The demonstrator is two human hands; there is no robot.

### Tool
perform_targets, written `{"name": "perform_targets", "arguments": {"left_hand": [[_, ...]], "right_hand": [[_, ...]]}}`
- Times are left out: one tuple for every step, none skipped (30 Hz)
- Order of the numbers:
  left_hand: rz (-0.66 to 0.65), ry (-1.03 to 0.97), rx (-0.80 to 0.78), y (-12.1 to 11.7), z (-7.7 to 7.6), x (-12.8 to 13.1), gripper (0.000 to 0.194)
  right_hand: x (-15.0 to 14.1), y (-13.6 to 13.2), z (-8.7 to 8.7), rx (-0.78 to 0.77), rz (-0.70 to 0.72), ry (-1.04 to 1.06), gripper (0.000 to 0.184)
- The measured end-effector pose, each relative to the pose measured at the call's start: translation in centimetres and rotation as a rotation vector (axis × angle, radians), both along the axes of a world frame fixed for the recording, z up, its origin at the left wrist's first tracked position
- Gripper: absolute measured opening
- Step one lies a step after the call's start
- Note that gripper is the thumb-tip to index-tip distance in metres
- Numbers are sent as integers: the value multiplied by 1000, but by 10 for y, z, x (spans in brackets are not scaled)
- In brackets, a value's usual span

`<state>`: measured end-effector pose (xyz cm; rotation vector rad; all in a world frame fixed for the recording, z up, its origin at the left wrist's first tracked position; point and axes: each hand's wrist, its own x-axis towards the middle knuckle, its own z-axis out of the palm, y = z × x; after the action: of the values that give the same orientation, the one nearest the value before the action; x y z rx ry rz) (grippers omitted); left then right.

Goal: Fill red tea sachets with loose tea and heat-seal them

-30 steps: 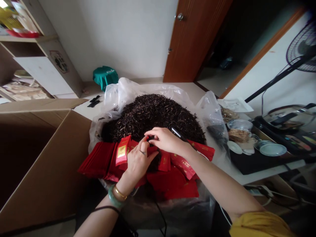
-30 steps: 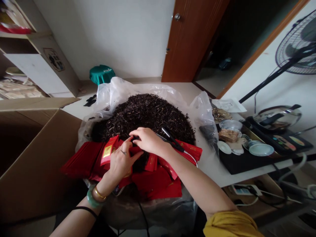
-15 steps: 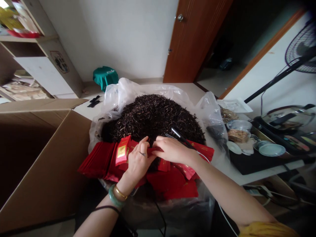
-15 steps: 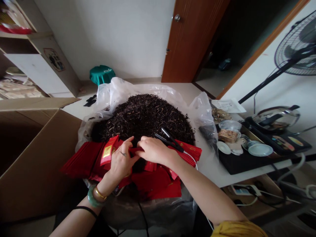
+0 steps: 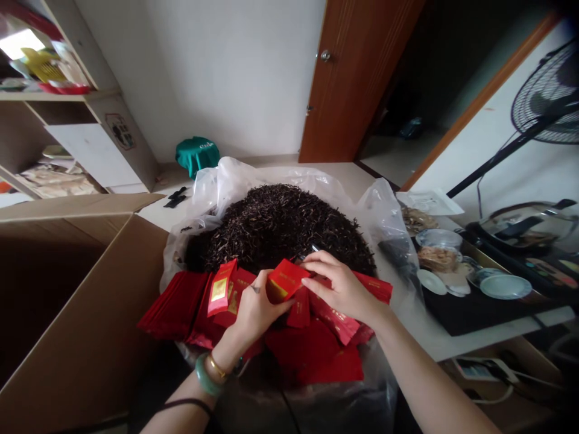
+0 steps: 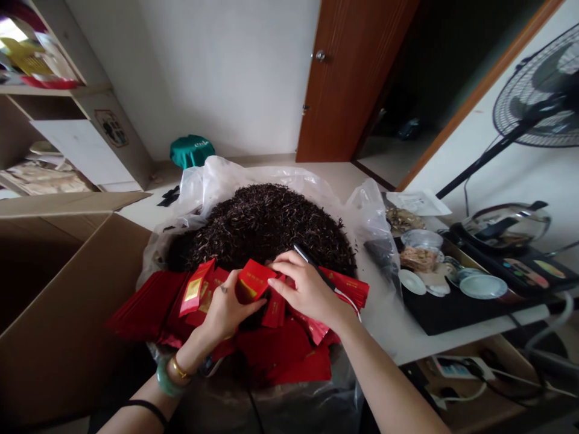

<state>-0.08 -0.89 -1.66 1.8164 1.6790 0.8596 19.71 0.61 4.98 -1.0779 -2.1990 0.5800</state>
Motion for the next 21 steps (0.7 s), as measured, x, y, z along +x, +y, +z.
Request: {"name": "perform_targets", "arguments": {"left_hand": [[36,12,28,-1,-3,1,52],[68,26,67,-1,-6,2,51],[93,42,117,-1,-10,3,50],[101,56,174,-1,-14,3,47],[101,70,237,-1,-18,3,44],[93,82,301,-1,-23,3,41],[82,91,361,-1,-26,2,39],[68,98,408,-1,-30,2,37],[49,104,442,-1,-32,1,36],[26,108,461,-1,-34,1,36],[4,110,467,-1,-35,0,37],[-14,109,462,-1,-36,0,38],[-26,102,446,-2,-36,0,40],[-29,90,420,-2,-35,0,41],[-23,74,385,-2,-34,1,42],[-7,56,343,-1,-33,2,43],[18,37,300,-1,-32,3,45],[52,20,259,0,-30,4,47],[94,3,223,0,-28,4,49],[144,-13,189,1,-25,5,53],[199,-28,160,2,-23,5,57]], "right_hand": [[0,-2,-2,24,-26,13,21],[-1,-4,-3,43,-44,17,25],[-2,-5,-5,54,-51,11,27],[-4,-7,-5,59,-46,-1,27],[-6,-8,-6,63,-36,-16,26],[-8,-10,-7,67,-25,-28,24],[-11,-11,-8,71,-12,-38,23],[-14,-12,-10,73,1,-46,22],[-16,-13,-11,73,13,-56,22],[-19,-14,-13,71,24,-68,23],[-21,-14,-15,66,35,-84,23],[-22,-15,-16,57,44,-103,24],[-23,-15,-17,47,50,-121,26],[-23,-15,-16,36,54,-131,27],[-21,-16,-14,25,57,-129,28],[-19,-16,-11,15,58,-111,29],[-16,-16,-7,7,59,-74,29],[-12,-15,-2,4,58,-20,30],[-8,-15,2,6,52,48,29],[-5,-14,6,17,37,126,26],[-2,-12,8,28,13,201,23]]}}
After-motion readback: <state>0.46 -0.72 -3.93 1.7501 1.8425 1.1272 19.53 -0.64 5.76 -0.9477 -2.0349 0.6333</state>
